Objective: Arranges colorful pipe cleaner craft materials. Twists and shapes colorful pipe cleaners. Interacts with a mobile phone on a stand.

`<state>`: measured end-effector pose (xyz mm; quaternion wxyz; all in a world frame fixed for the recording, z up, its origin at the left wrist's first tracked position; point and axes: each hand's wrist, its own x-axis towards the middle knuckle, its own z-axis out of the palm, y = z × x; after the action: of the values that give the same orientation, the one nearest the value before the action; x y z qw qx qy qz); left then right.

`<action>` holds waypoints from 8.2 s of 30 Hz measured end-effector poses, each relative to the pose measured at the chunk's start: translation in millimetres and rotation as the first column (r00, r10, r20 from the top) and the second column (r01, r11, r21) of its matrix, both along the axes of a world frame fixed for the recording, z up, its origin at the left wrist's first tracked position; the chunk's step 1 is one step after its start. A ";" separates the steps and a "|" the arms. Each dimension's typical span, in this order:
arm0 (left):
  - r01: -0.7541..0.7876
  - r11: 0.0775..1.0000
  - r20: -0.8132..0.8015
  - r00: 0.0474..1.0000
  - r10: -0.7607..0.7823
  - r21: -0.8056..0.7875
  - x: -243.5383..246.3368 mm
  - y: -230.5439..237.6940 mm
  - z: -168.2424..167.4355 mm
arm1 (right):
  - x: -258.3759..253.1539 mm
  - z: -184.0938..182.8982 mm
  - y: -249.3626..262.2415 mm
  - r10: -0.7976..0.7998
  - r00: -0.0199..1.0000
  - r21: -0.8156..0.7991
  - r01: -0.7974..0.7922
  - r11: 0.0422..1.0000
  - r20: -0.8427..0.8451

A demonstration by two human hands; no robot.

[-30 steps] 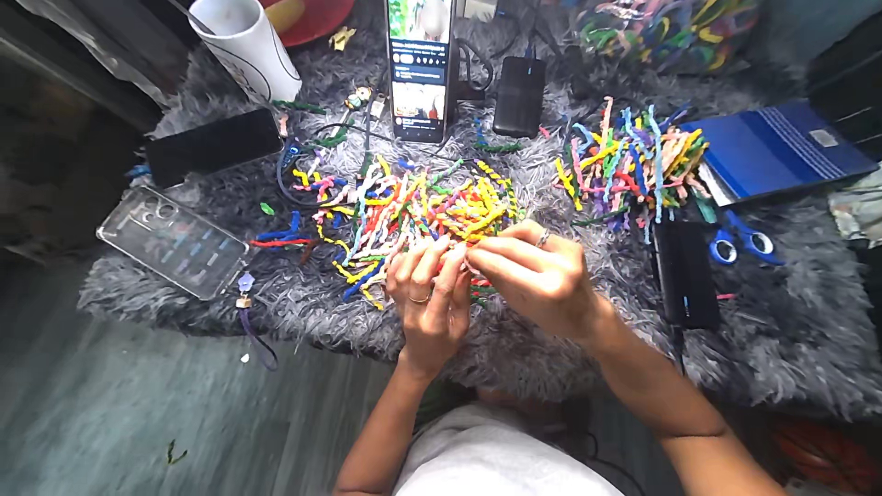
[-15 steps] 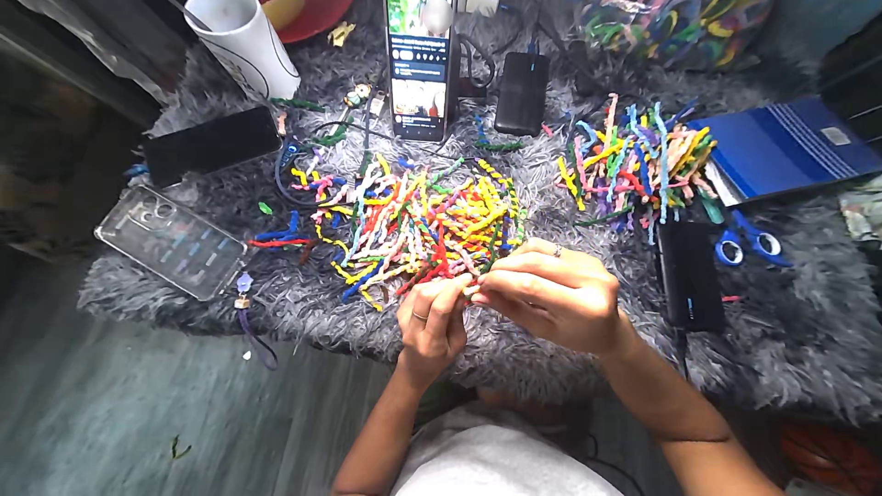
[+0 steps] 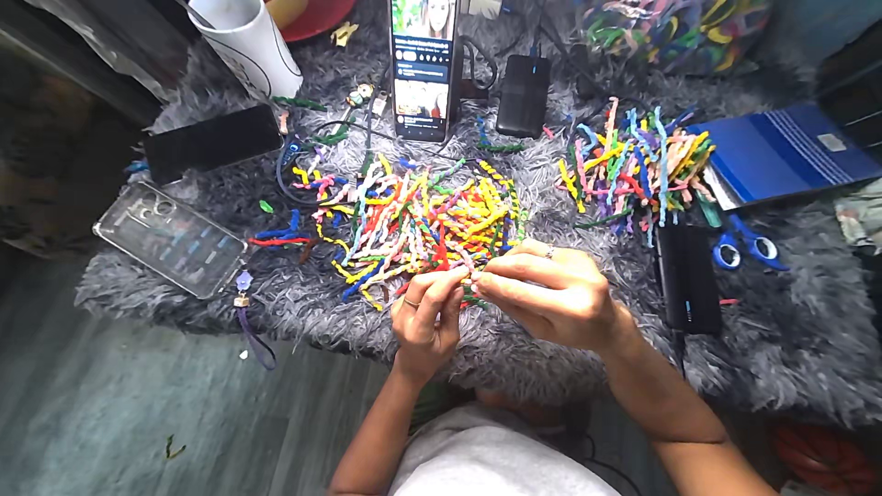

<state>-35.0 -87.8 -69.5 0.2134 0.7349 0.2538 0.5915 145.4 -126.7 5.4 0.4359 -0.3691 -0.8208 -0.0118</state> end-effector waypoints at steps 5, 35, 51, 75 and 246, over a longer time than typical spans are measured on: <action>0.039 0.999 0.008 0.999 -0.039 -0.017 0.0 0.2 -2.8 | -1.3 -0.7 -0.1 0.001 1.000 -0.023 0.000 1.000 0.031; 0.181 0.949 0.157 0.977 -0.144 -0.259 -1.1 2.3 3.7 | -22.0 -19.0 -4.5 -0.170 0.957 0.311 0.091 0.946 0.235; 0.413 0.783 0.453 0.871 -0.190 -0.465 -6.1 3.1 9.0 | -27.4 -30.6 1.4 -0.171 0.939 0.291 0.080 0.953 0.300; 0.189 0.976 0.002 0.982 -0.190 -0.111 -18.0 -0.2 27.0 | -13.9 -12.9 6.1 0.048 0.781 -0.441 -0.400 0.803 -0.622; 0.074 0.995 -0.234 0.968 -0.086 -0.060 -13.9 -17.1 52.5 | -5.2 -4.1 -5.5 0.110 0.888 -0.058 -0.152 0.987 -0.447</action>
<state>-48.9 -105.0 -17.0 0.2242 0.8039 0.2626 0.4842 140.2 -132.2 1.2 0.5935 -0.3253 -0.7229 0.1394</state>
